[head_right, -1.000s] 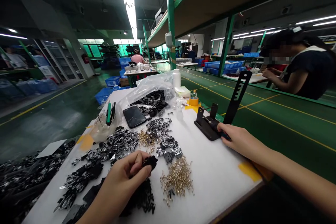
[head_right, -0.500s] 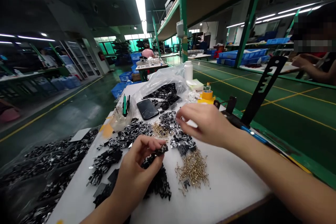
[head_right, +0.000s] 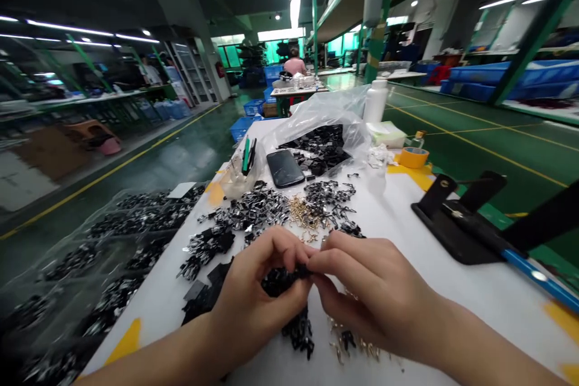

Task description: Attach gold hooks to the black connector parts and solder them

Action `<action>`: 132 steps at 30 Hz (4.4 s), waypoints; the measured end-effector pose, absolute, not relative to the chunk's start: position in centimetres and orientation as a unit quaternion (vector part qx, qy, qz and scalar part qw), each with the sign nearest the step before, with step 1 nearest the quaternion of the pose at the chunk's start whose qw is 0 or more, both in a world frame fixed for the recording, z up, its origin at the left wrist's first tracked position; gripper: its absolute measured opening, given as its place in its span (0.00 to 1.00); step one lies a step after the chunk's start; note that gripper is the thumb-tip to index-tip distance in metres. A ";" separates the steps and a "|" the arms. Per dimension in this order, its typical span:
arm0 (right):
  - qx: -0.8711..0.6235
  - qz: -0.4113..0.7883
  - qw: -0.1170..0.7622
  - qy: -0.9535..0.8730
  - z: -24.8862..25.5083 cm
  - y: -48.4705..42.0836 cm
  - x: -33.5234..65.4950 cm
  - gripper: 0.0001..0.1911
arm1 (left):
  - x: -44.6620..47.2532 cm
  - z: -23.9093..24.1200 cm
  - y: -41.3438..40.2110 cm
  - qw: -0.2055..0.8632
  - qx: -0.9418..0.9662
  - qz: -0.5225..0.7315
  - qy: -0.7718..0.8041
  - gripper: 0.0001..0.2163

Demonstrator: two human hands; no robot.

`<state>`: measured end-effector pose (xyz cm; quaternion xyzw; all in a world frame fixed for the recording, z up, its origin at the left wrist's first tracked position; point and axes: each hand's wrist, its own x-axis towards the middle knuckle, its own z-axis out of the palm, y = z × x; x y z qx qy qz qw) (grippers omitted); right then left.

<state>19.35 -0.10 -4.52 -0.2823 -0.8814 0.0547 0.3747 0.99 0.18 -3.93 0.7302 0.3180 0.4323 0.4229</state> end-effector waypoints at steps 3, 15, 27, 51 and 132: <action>-0.282 0.052 0.371 -0.883 -4.6 -0.3 19.5 0.11 | 1.0 -3.9 -0.1 0.423 0.738 0.418 0.319 0.10; -0.362 -0.030 0.380 -0.851 -4.7 0.8 20.1 0.12 | -2.6 -0.2 3.5 -0.006 0.833 0.088 0.547 0.12; -0.538 -0.046 0.201 -0.818 -4.3 2.6 21.7 0.08 | -6.5 0.0 4.9 -0.077 0.756 -0.133 0.637 0.14; -0.511 0.092 0.076 -0.851 -5.2 1.3 21.8 0.02 | -0.2 -3.2 1.6 0.346 0.802 0.228 0.429 0.14; -0.439 0.423 0.445 -0.656 -3.5 0.6 19.4 0.07 | -0.1 -2.1 2.0 0.657 0.526 0.349 0.411 0.10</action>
